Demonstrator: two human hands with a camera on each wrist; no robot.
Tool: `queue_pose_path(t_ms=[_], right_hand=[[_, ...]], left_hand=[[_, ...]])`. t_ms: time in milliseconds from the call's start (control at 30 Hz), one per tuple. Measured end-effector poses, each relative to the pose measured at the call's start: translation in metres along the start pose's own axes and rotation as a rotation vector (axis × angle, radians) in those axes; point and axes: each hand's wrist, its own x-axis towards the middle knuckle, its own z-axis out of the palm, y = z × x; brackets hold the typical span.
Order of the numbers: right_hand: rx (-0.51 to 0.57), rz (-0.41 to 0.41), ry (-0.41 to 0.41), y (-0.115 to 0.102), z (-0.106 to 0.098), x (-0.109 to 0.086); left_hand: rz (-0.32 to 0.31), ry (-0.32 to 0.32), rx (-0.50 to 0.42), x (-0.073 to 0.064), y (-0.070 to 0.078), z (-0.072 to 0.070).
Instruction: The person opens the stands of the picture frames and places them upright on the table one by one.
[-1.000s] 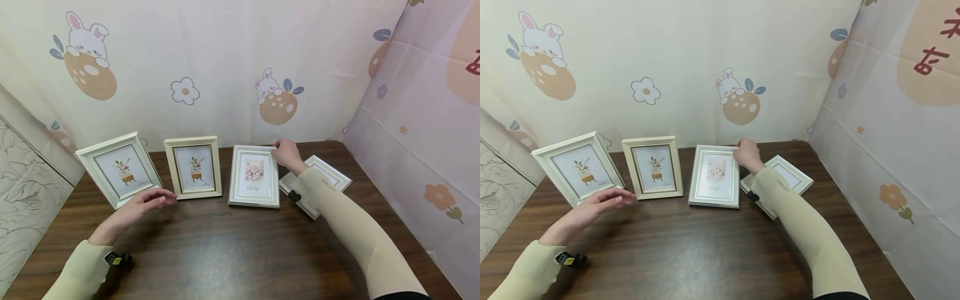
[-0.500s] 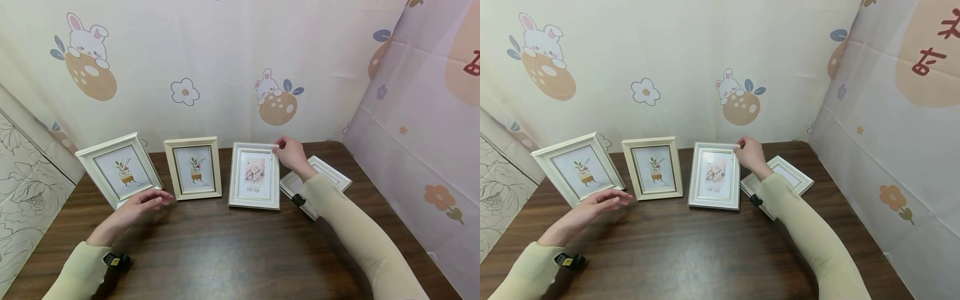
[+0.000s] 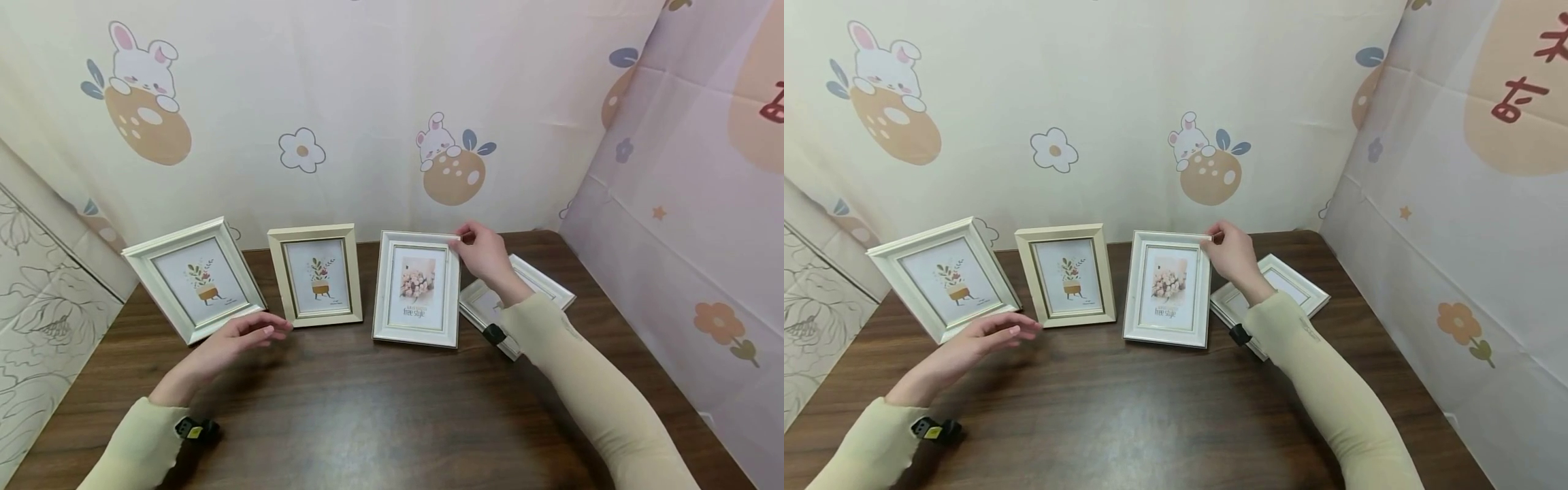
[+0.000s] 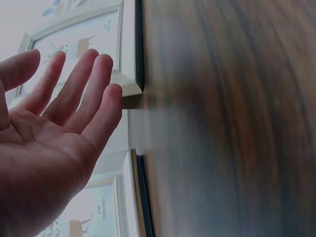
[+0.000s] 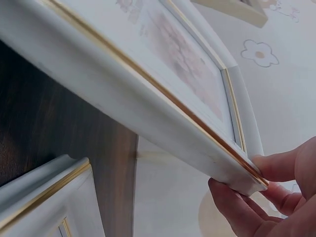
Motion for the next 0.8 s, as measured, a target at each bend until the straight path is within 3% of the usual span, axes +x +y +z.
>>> queue_pose_path(t_ms=[533,800], right_hand=[[0.172,-0.004,-0.052,-0.004,-0.013,-0.014],[0.205,-0.031,-0.053,-0.004,-0.022,-0.020]], left_hand=[[0.007,-0.122,0.030,0.009,0.005,0.035],[0.006,-0.173,0.041,0.009,0.013,0.049]])
